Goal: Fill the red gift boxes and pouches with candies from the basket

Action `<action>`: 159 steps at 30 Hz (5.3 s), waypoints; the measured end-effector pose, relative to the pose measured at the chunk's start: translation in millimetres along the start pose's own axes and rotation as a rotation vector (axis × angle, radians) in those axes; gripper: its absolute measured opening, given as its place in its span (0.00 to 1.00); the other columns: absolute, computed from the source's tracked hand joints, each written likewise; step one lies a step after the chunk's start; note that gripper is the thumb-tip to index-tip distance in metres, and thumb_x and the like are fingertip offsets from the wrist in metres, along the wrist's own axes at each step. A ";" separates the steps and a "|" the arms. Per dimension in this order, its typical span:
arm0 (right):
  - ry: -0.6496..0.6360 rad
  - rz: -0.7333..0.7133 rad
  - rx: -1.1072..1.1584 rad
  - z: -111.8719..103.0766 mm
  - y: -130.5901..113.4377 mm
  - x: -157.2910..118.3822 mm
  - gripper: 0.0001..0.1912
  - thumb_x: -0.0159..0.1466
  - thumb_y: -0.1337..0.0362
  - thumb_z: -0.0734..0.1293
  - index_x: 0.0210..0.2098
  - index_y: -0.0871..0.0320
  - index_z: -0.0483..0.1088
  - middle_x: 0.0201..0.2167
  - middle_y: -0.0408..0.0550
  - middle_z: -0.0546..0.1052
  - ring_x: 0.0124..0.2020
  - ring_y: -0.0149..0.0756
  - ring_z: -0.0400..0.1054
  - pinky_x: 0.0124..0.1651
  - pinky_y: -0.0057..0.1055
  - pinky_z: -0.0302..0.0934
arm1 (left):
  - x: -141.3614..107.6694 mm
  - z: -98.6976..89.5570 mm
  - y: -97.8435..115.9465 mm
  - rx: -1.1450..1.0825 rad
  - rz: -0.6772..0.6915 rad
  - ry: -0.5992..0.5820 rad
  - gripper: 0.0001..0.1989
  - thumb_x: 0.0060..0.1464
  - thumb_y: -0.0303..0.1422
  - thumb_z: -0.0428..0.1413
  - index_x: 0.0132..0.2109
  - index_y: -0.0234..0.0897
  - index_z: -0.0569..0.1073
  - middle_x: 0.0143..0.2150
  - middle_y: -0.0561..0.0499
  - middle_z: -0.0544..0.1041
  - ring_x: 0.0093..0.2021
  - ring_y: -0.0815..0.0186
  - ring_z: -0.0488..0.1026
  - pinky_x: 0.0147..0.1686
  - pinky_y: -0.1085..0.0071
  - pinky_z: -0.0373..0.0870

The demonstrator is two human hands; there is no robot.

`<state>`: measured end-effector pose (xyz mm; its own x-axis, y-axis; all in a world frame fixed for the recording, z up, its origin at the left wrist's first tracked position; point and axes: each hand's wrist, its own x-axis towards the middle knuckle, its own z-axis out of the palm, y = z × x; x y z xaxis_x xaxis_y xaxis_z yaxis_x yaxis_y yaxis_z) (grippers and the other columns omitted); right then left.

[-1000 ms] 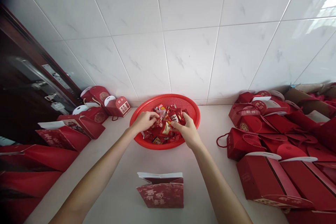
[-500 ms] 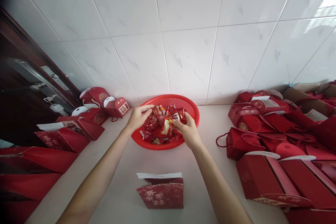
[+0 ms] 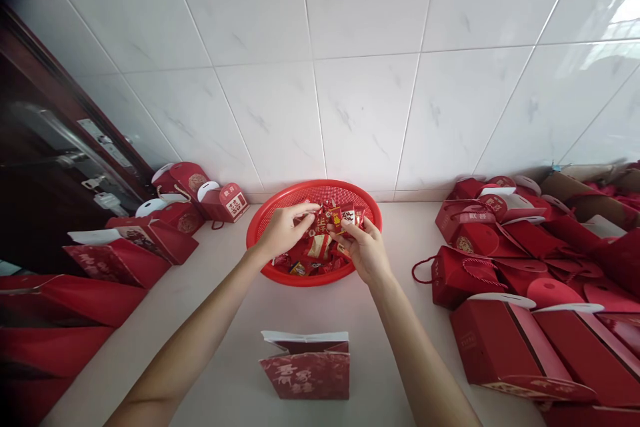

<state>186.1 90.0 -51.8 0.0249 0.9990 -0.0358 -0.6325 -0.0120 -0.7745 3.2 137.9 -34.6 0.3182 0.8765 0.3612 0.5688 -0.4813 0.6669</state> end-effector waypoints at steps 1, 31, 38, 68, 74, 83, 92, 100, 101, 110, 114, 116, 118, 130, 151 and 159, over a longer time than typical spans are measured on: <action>-0.009 0.007 -0.009 0.1 0.1 -0.3 0.17 0.46 0.61 0.82 0.31 0.56 0.76 0.36 0.46 0.82 0.40 0.42 0.79 0.46 0.37 0.75 | 1.5 2.1 4.0 -0.001 0.014 -0.012 0.17 0.62 0.32 0.52 0.53 0.37 0.80 0.51 0.47 0.83 0.54 0.57 0.78 0.54 0.64 0.75; 0.176 -0.154 0.199 -6.5 11.1 13.0 0.13 0.46 0.64 0.81 0.28 0.54 0.75 0.32 0.41 0.80 0.36 0.35 0.76 0.52 0.38 0.74 | 41.0 -12.5 -26.4 0.591 -0.156 -0.134 0.34 0.56 0.24 0.55 0.69 0.35 0.59 0.67 0.30 0.64 0.63 0.44 0.67 0.55 0.56 0.68; 0.185 -0.146 0.217 -3.6 9.0 11.3 0.11 0.46 0.66 0.79 0.28 0.55 0.76 0.31 0.42 0.80 0.36 0.35 0.76 0.50 0.36 0.74 | 20.3 -1.4 -14.7 0.453 -0.012 -0.692 0.15 0.45 0.41 0.67 0.42 0.45 0.81 0.36 0.50 0.81 0.38 0.56 0.79 0.34 0.70 0.72; 0.190 -0.140 0.244 2.1 6.7 8.3 0.13 0.45 0.68 0.80 0.27 0.58 0.75 0.29 0.43 0.80 0.33 0.34 0.77 0.42 0.31 0.75 | 47.5 3.9 -39.6 0.154 -0.259 -0.444 0.15 0.55 0.35 0.55 0.21 0.37 0.74 0.19 0.50 0.75 0.24 0.63 0.74 0.24 0.72 0.68; 0.192 -0.142 0.248 2.8 6.4 8.0 0.12 0.45 0.69 0.79 0.27 0.58 0.76 0.29 0.44 0.80 0.33 0.34 0.77 0.41 0.30 0.75 | 43.2 -7.0 -36.0 0.089 -0.206 -0.449 0.16 0.58 0.38 0.53 0.26 0.35 0.76 0.23 0.48 0.78 0.25 0.62 0.75 0.24 0.72 0.67; 0.193 -0.141 0.245 1.0 6.6 9.1 0.11 0.48 0.70 0.78 0.29 0.58 0.75 0.31 0.45 0.81 0.35 0.35 0.77 0.41 0.32 0.75 | 29.2 17.9 -0.1 0.105 0.110 -0.978 0.09 0.54 0.29 0.59 0.41 0.39 0.83 0.40 0.52 0.84 0.38 0.64 0.78 0.36 0.75 0.68; 0.193 -0.143 0.237 0.3 7.0 9.4 0.12 0.46 0.69 0.79 0.27 0.57 0.75 0.30 0.43 0.80 0.34 0.35 0.76 0.42 0.32 0.75 | 20.4 44.6 -1.0 0.197 0.158 -1.064 0.23 0.51 0.24 0.55 0.54 0.42 0.76 0.51 0.49 0.81 0.44 0.59 0.78 0.40 0.71 0.71; 0.171 -0.156 0.214 -0.9 6.9 7.9 0.12 0.48 0.67 0.79 0.29 0.56 0.74 0.31 0.42 0.80 0.36 0.35 0.77 0.45 0.36 0.75 | 40.9 29.7 -18.5 0.205 -0.006 -0.693 0.20 0.53 0.23 0.54 0.53 0.35 0.76 0.56 0.39 0.78 0.51 0.51 0.77 0.50 0.65 0.70; 0.167 -0.156 0.211 -1.0 6.8 7.8 0.12 0.48 0.67 0.79 0.29 0.56 0.74 0.31 0.42 0.80 0.36 0.35 0.77 0.45 0.36 0.74 | 44.5 25.3 -21.9 0.186 -0.032 -0.654 0.20 0.53 0.23 0.54 0.53 0.35 0.76 0.54 0.40 0.79 0.50 0.52 0.78 0.49 0.67 0.70; 0.183 -0.158 0.208 0.4 8.0 8.3 0.12 0.47 0.67 0.80 0.28 0.56 0.74 0.31 0.42 0.80 0.36 0.35 0.76 0.45 0.34 0.74 | 47.4 -4.5 -40.4 -0.068 -0.229 -0.485 0.23 0.53 0.27 0.57 0.57 0.37 0.77 0.47 0.44 0.83 0.39 0.59 0.80 0.34 0.71 0.73; 0.169 -0.149 0.189 0.8 6.3 6.9 0.13 0.47 0.66 0.80 0.29 0.56 0.75 0.32 0.42 0.80 0.36 0.35 0.76 0.44 0.34 0.74 | 32.5 -6.5 -24.9 -0.220 -0.241 -0.383 0.18 0.63 0.36 0.53 0.55 0.36 0.78 0.50 0.43 0.82 0.41 0.60 0.80 0.36 0.70 0.75; 0.124 -0.130 0.156 1.2 4.1 5.0 0.14 0.47 0.65 0.80 0.31 0.56 0.75 0.33 0.43 0.81 0.36 0.35 0.76 0.43 0.33 0.74 | 22.8 -5.3 -14.5 -0.286 -0.233 -0.315 0.21 0.65 0.41 0.50 0.55 0.36 0.78 0.53 0.44 0.80 0.45 0.60 0.80 0.41 0.69 0.76; 0.046 -0.103 0.107 1.8 1.4 2.6 0.14 0.47 0.64 0.80 0.32 0.56 0.76 0.35 0.43 0.81 0.35 0.35 0.76 0.42 0.34 0.73 | 12.8 -2.8 -4.9 -0.366 -0.222 -0.244 0.22 0.63 0.45 0.53 0.54 0.36 0.78 0.53 0.44 0.80 0.49 0.58 0.78 0.44 0.67 0.76; -0.202 0.031 0.009 8.0 -13.1 -10.7 0.15 0.49 0.64 0.80 0.35 0.58 0.78 0.33 0.44 0.81 0.30 0.34 0.74 0.37 0.32 0.71 | -29.4 0.4 20.5 -0.595 -0.219 0.071 0.19 0.51 0.48 0.63 0.32 0.34 0.79 0.30 0.51 0.78 0.34 0.64 0.74 0.36 0.70 0.73; -0.172 -0.073 -0.186 24.9 -39.3 -70.2 0.19 0.50 0.62 0.80 0.40 0.57 0.79 0.37 0.47 0.81 0.35 0.36 0.73 0.35 0.30 0.72 | -76.0 -22.3 86.9 -0.477 -0.084 0.257 0.18 0.55 0.45 0.59 0.24 0.38 0.69 0.20 0.56 0.60 0.22 0.70 0.61 0.21 0.75 0.67; -0.206 0.074 -0.100 29.8 -32.3 -68.0 0.18 0.50 0.57 0.81 0.37 0.59 0.78 0.33 0.46 0.79 0.29 0.31 0.70 0.25 0.25 0.67 | -86.3 -18.9 82.6 -0.336 -0.034 0.313 0.14 0.59 0.40 0.57 0.30 0.36 0.75 0.24 0.53 0.71 0.25 0.68 0.69 0.26 0.74 0.73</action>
<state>181.8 23.7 -5.5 -0.1834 0.9827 0.0268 -0.5468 -0.0793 -0.8335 8.3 22.7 1.7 0.0299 0.8763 0.4809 0.2813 -0.4691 0.8372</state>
